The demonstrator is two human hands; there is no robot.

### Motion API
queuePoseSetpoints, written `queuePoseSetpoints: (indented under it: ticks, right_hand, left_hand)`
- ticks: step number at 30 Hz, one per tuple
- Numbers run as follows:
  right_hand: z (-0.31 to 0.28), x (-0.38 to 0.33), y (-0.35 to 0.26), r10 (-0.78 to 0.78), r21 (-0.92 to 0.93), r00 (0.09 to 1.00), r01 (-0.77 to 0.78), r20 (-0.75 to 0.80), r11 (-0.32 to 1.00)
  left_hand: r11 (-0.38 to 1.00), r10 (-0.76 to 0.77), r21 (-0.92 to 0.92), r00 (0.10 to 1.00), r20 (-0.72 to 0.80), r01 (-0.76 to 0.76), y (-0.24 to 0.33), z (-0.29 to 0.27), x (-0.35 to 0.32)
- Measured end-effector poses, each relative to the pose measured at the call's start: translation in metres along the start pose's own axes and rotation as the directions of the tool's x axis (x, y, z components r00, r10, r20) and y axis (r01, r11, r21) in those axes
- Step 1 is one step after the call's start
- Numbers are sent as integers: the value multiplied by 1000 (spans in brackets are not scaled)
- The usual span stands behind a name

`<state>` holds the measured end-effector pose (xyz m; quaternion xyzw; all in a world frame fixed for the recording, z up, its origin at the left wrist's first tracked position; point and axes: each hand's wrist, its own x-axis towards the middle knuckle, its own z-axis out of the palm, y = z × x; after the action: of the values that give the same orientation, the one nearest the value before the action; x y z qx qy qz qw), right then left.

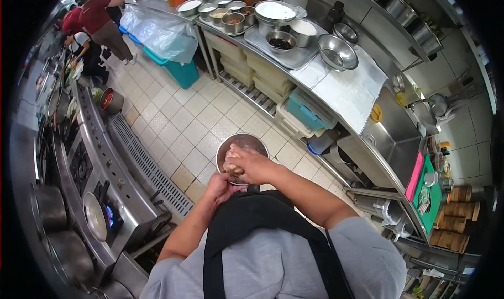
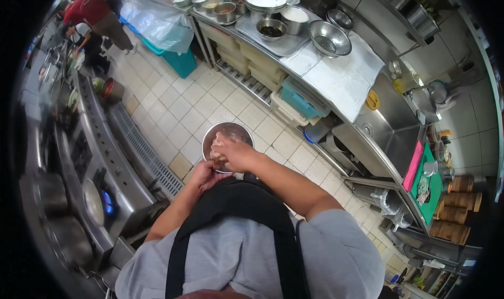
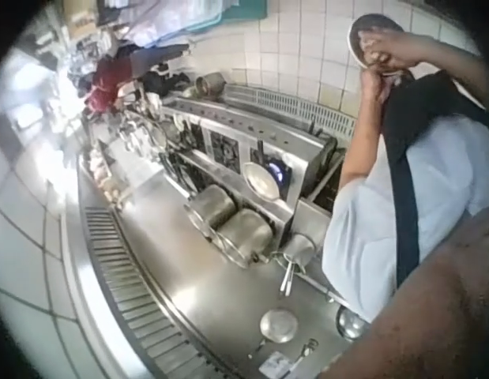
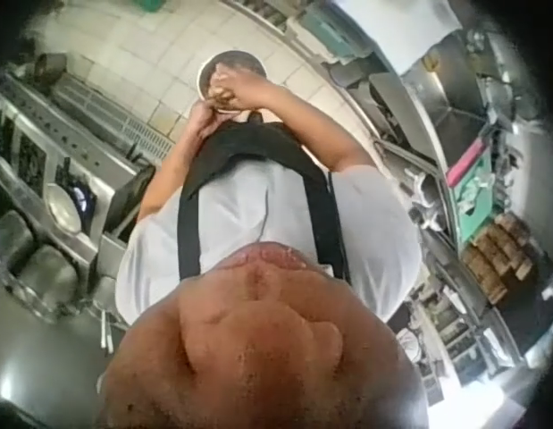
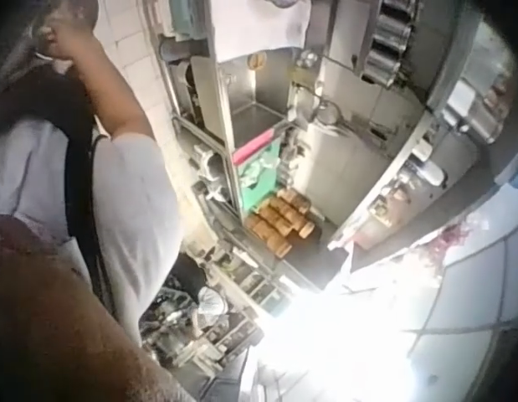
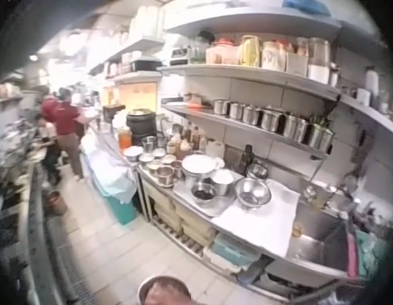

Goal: Placing small pieces of raw meat into a frying pan on a kitchen stove.

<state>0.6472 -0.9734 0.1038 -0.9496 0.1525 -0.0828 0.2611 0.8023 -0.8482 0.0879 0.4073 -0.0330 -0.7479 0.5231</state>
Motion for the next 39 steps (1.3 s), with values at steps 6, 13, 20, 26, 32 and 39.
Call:
queuePoseSetpoints:
  ticks: [6,13,20,26,32,39]
  right_hand:
    - [-88,39,61,343,275,865,-251,-368,928]
    - [-180,86,208,599,359,566,-484,-566,798]
    - [-273,130,336,545,67,491,-698,-679,713]
    - [-321,168,446,585,-56,525,-772,-618,633]
    - [-331,182,502,561,-199,645,-729,-519,655]
    - [-358,171,573,646,114,599,-686,-473,719]
  left_hand:
    - [1000,-4,-30,1000,12,4,48,19,78]
    - [995,94,-27,995,-21,-94,147,3,154]
    - [975,203,-74,973,-107,-212,239,12,208]
    - [943,323,-32,935,-150,-331,266,49,229]
    - [910,361,-118,900,-244,-397,241,79,246]
    - [866,338,-225,856,-391,-445,210,123,274]
